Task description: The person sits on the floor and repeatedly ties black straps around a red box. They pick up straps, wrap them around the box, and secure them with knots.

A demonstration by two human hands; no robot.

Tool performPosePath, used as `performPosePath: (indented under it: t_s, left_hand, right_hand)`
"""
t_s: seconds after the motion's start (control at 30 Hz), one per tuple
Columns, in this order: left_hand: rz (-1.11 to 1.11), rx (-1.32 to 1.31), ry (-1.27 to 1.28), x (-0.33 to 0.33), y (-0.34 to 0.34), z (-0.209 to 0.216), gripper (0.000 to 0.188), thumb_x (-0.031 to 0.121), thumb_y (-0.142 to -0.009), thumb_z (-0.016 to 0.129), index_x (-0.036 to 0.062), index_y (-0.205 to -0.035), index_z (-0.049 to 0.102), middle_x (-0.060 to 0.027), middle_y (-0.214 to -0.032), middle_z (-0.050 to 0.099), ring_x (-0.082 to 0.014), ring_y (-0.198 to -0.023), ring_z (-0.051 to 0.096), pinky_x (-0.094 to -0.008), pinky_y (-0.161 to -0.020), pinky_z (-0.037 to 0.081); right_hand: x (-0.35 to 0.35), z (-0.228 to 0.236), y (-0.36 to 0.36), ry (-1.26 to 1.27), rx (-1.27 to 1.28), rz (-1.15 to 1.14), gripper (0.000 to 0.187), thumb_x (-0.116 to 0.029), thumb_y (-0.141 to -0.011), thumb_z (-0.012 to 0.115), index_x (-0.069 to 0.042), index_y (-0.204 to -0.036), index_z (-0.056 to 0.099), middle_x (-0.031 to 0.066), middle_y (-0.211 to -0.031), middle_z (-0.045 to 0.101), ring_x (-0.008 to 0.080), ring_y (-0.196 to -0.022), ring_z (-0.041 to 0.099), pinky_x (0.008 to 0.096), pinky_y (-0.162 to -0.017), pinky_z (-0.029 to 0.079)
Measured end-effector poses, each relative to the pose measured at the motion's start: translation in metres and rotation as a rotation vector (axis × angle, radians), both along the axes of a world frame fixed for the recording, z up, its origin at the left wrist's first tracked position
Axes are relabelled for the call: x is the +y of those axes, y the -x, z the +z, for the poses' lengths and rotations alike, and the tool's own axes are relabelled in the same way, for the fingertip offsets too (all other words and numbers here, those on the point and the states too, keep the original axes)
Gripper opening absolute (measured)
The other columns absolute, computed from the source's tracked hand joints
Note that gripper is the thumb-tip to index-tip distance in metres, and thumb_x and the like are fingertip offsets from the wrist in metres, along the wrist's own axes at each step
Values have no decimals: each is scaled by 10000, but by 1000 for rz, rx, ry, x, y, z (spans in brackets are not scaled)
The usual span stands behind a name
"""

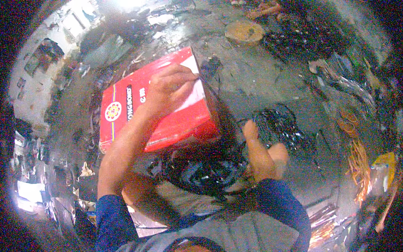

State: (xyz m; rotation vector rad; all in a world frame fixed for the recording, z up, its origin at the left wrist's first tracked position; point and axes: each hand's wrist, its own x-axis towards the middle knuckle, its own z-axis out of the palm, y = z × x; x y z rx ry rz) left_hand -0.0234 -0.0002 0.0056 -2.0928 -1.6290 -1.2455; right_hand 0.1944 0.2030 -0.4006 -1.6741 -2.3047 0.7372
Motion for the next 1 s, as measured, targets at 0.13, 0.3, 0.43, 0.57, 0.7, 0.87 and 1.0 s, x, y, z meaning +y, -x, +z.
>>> performPosePath:
  t_s: [0.13, 0.3, 0.43, 0.57, 0.7, 0.87, 1.0]
  left_hand:
    - [-48, 37, -7, 0, 5, -3, 131, 32, -861, 719, 34, -983, 766, -117, -942, 717, -248, -798, 711, -345, -706, 577]
    - [-38, 104, 5, -7, 7, 1, 156, 32, -872, 705, 38, -1015, 766, -123, -962, 715, -259, -846, 712, -349, -740, 582]
    - [-39, 179, 11, 0, 11, -4, 196, 82, -901, 681, 43, -1073, 766, -140, -985, 718, -280, -933, 710, -368, -817, 579]
    - [-67, 97, 6, -1, 4, -7, 251, 55, -886, 691, 40, -1129, 749, -124, -1012, 685, -274, -917, 686, -353, -800, 557]
    - [-15, 35, 72, 3, -4, -9, 273, 86, -926, 643, 69, -1169, 767, -99, -1054, 656, -236, -998, 634, -345, -904, 508]
    - [12, 107, 33, 5, -4, -10, 267, 102, -912, 680, 74, -1163, 768, -111, -1092, 645, -245, -1022, 636, -345, -940, 504]
    - [64, 74, 71, -10, -15, -4, 273, 124, -915, 704, 69, -1178, 750, -126, -1093, 658, -269, -1016, 650, -358, -908, 520]
  right_hand:
    - [41, 33, -40, 4, -78, -92, 313, -224, -948, 564, 23, -1126, 635, 330, -1092, 687, 484, -1056, 673, 567, -923, 534]
    - [46, 63, -62, 13, -101, -126, 313, -207, -945, 556, 23, -1146, 625, 315, -1132, 682, 492, -1091, 654, 564, -944, 522]
    - [58, 55, -85, -88, -136, -142, 284, -239, -949, 589, -1, -1096, 632, 294, -1096, 694, 498, -1066, 661, 563, -932, 531]
    - [98, 66, -131, -269, -173, -263, 275, -226, -948, 547, 1, -1045, 666, 278, -1067, 709, 458, -1016, 698, 533, -908, 565]
    - [102, 123, -191, -292, -332, -501, 245, -191, -926, 576, -19, -1032, 715, 246, -1075, 731, 402, -974, 728, 505, -873, 577]
    - [58, 152, -134, -463, -237, 102, 308, -81, -810, 646, -51, -1110, 712, 189, -1171, 689, 387, -1086, 656, 455, -919, 553]
    - [-35, 80, -55, -354, -224, 927, 384, -52, -791, 643, -126, -1160, 716, 158, -1355, 597, 378, -1312, 518, 447, -1053, 468]
